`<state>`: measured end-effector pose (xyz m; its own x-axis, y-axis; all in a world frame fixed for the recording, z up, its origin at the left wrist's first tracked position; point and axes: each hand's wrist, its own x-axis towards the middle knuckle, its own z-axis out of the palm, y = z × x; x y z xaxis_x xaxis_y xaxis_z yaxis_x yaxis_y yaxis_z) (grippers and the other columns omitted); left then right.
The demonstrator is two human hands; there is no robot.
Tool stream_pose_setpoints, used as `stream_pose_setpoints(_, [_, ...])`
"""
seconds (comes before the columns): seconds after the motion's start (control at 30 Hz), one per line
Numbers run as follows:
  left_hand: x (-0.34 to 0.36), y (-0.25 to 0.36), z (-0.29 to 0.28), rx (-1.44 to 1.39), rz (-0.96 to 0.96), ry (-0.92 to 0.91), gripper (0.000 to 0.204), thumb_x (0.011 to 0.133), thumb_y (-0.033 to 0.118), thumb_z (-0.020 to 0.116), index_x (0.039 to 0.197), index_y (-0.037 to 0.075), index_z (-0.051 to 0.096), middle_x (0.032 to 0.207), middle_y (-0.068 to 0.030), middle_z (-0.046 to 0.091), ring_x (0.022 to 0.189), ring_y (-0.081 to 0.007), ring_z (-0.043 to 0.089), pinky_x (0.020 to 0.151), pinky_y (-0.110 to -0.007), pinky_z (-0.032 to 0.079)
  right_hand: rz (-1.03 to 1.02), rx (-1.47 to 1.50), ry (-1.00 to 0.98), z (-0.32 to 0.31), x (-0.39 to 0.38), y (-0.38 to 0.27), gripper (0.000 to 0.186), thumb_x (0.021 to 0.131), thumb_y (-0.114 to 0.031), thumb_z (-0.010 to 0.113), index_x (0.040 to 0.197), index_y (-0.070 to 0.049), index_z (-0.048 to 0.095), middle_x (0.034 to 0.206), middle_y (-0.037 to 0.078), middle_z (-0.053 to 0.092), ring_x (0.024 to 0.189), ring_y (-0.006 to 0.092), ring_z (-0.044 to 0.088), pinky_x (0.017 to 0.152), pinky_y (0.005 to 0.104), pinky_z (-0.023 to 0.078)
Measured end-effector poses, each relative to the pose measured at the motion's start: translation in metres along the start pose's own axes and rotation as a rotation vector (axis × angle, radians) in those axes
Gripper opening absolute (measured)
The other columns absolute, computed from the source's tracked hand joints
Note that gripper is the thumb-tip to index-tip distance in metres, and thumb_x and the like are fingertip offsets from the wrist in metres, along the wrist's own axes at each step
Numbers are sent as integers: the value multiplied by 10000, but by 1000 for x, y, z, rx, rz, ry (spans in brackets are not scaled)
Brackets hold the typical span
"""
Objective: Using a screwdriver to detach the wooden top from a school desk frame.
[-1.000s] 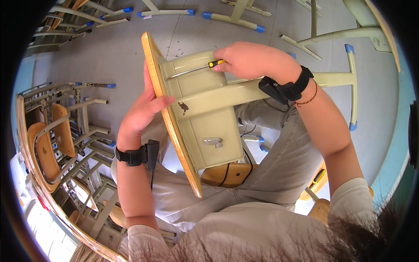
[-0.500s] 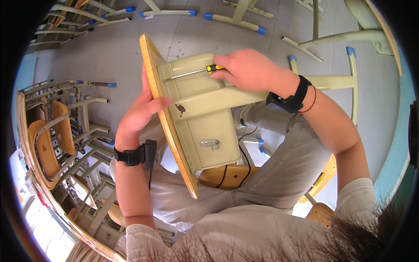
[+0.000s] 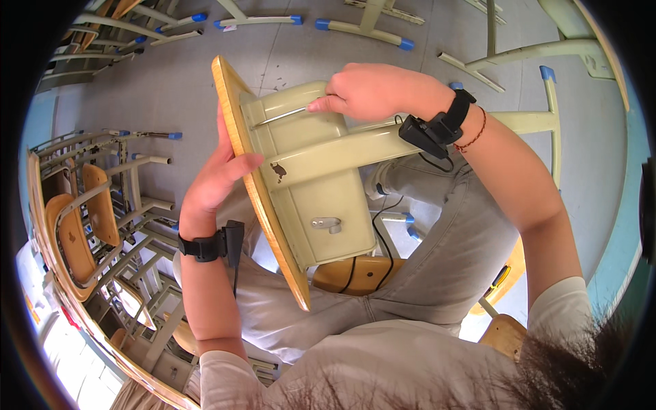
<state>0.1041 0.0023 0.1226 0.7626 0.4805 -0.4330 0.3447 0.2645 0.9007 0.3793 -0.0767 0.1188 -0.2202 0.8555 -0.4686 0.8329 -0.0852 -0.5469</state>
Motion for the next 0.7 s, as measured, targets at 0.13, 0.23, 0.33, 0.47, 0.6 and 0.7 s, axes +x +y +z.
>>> stream_pose_setpoints(0.13, [2,1,1,-14,2,-18,1086,770,180,650,1599,155,-51,1522,-96,299,1425,-250,286,1201,-402,210,-147,145,127,7,10,17,645,1002,-556,489,762,22,645,592,121,546,579,285,522,592,432,447])
stream_pose_setpoints(0.23, [2,3,1,-11,6,-19,1083,773,181,650,1599,155,-50,1523,-95,299,1423,-247,289,1201,-400,211,92,312,-206,-12,12,14,620,1001,-562,482,717,-25,605,604,31,482,557,171,435,521,352,377])
stream_pose_setpoints(0.33, [2,3,3,-8,5,-16,1079,780,176,647,1597,155,-58,1520,-95,302,1418,-246,296,1197,-398,219,107,407,-375,-16,13,11,587,1008,-553,463,700,-69,587,637,-19,426,554,123,357,501,279,321])
stream_pose_setpoints(0.47, [2,5,4,-7,5,-24,1077,790,155,634,1591,157,-86,1512,-99,303,1410,-244,305,1190,-395,235,-96,249,-127,11,14,19,610,1027,-524,439,730,-24,621,576,80,509,538,225,467,534,374,412])
stream_pose_setpoints(0.6, [0,8,3,-18,-1,-31,1078,792,143,625,1588,158,-102,1511,-104,299,1407,-240,305,1188,-394,240,-201,-38,119,6,-3,-3,580,1041,-460,436,766,-1,660,618,212,599,613,383,596,615,477,495])
stream_pose_setpoints(0.7, [1,8,3,-6,-2,-31,1078,793,133,618,1586,157,-111,1513,-105,294,1407,-238,304,1186,-393,244,-169,-326,198,10,3,-1,553,1032,-443,459,745,-17,664,630,200,617,617,410,607,617,488,510])
